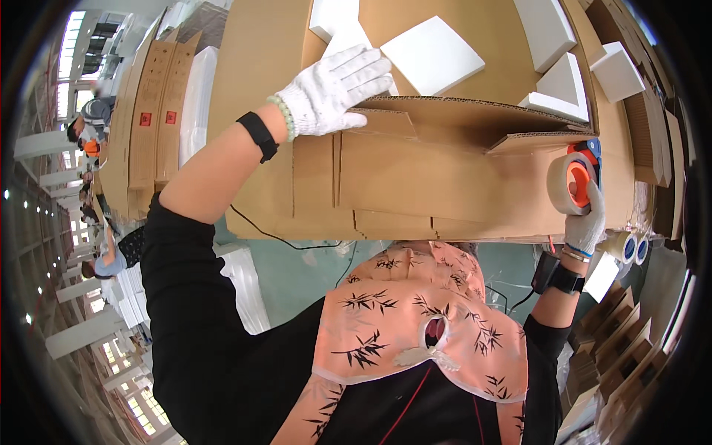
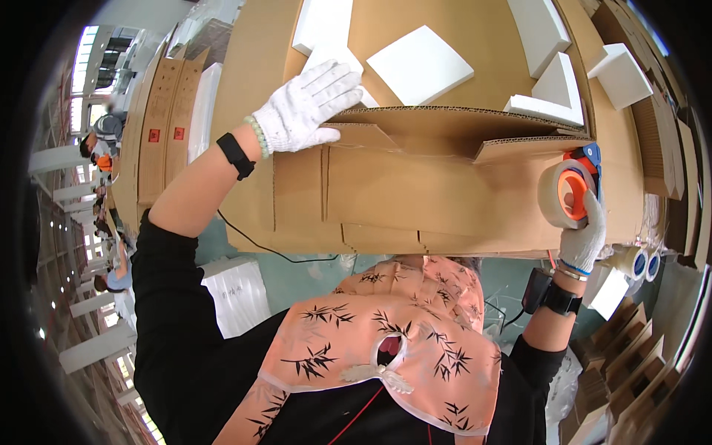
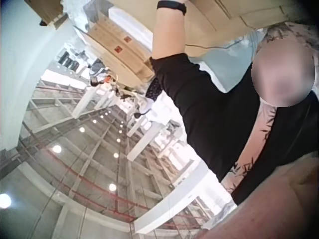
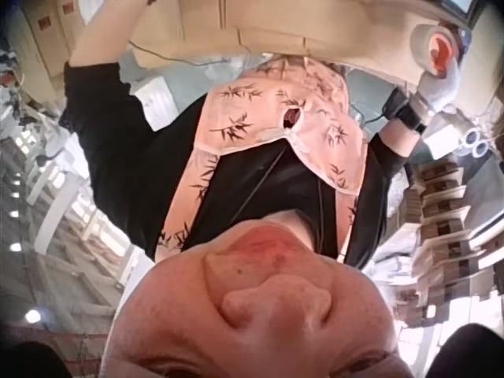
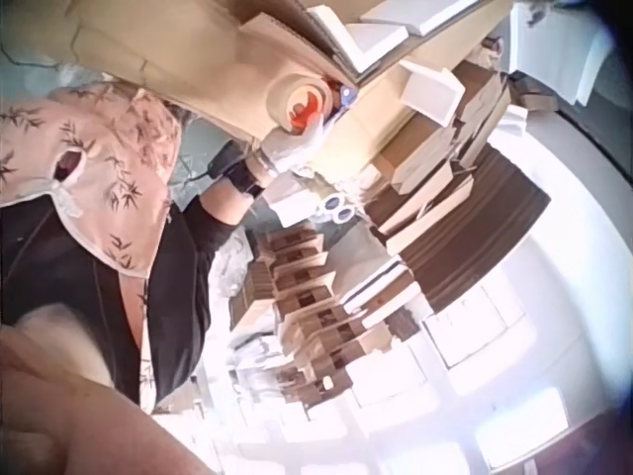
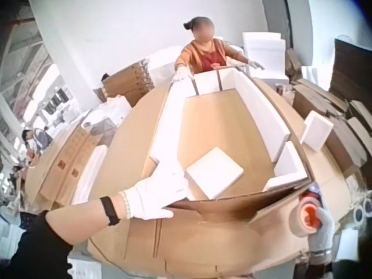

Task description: The person assembles flat cardboard sheets into boxes by folding the flaps and securing them with tape. They insert white foam corner protectors into the corners of the boxes and place the finished units onto a stack. The process is repeated for multiple boxes in a warehouse setting.

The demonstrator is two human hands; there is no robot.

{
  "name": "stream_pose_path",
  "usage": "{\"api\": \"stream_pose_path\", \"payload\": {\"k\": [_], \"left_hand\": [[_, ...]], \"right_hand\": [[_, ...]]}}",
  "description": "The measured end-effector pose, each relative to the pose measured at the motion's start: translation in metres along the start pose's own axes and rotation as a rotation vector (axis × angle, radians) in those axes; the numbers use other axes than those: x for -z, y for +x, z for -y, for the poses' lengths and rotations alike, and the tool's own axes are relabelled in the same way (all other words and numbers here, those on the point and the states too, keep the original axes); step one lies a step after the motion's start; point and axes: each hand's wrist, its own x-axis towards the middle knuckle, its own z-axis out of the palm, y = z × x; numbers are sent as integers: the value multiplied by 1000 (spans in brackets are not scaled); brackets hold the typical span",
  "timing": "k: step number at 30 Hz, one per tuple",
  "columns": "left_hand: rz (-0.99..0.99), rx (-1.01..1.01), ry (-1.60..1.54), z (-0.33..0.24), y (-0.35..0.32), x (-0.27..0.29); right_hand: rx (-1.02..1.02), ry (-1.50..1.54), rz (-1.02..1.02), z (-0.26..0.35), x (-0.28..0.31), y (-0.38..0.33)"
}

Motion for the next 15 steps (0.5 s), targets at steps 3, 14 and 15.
{"api": "stream_pose_path", "payload": {"k": [3, 14, 15], "left_hand": [[-52, -34, -24, 5, 4, -17], [113, 204, -209, -10, 17, -27], [129, 211, -202, -11, 18, -26]], "right_hand": [[30, 43, -95, -4, -10, -7], [610, -795, -205, -33, -16, -16], [519, -644, -180, -31, -12, -13]]}}
